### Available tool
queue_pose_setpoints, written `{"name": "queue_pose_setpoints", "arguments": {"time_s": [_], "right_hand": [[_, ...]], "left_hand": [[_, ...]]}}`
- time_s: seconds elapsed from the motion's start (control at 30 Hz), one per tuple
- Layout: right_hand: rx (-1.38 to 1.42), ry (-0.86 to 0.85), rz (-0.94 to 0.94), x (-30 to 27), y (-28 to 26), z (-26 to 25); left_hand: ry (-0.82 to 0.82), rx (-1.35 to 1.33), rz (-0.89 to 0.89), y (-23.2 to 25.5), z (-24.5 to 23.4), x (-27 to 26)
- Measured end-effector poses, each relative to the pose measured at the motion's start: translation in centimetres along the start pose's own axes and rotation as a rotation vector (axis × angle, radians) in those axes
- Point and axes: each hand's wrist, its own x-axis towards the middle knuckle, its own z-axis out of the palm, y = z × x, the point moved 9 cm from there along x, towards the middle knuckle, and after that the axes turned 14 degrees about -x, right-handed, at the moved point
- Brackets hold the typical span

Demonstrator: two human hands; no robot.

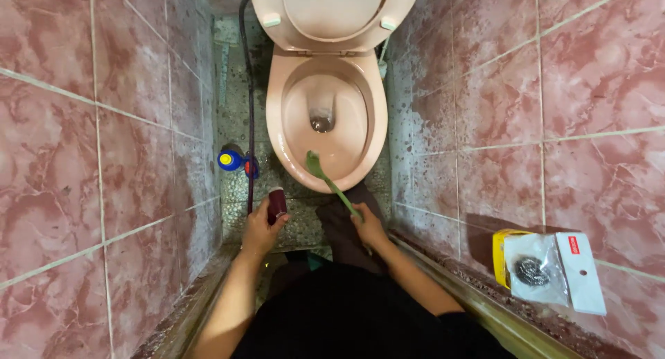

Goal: Clean the toilet using a brush and a hand-held bidet sprayer.

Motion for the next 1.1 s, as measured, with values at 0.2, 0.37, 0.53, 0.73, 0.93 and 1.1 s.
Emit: {"name": "queue_pose_setpoints", "arguments": {"time_s": [0.2, 0.37, 0.53, 0.73, 0.93, 1.1], "right_hand": [[0.774, -0.503, 0.787, 8.7, -1.9, 6.4], [0.717, -0.580, 0.715, 9.8, -4.4, 6.9], [0.098, -0.350, -0.077, 5.8, 1.7, 4.9], [0.561, -0.688, 0.557, 11.3, -0.1, 6.0], [1.097, -0.218, 0.813, 24.3, -3.2, 9.3], [1.014, -0.385, 0.935, 21.1, -6.2, 11.7]], "left_hand": [[0.014, -0.015, 0.047, -0.2, 0.2, -1.6], [0.023, 0.037, 0.115, -1.0, -0.5, -1.8], [0.018, 0.007, -0.009, -1.3, -1.4, -1.2], [0.093, -0.040, -0.032, -0.7, -1.3, 0.5], [0.045, -0.039, -0.114, -0.4, 0.0, 2.0], [0.111, 0.004, -0.079, -1.2, -0.3, 1.8]]}}
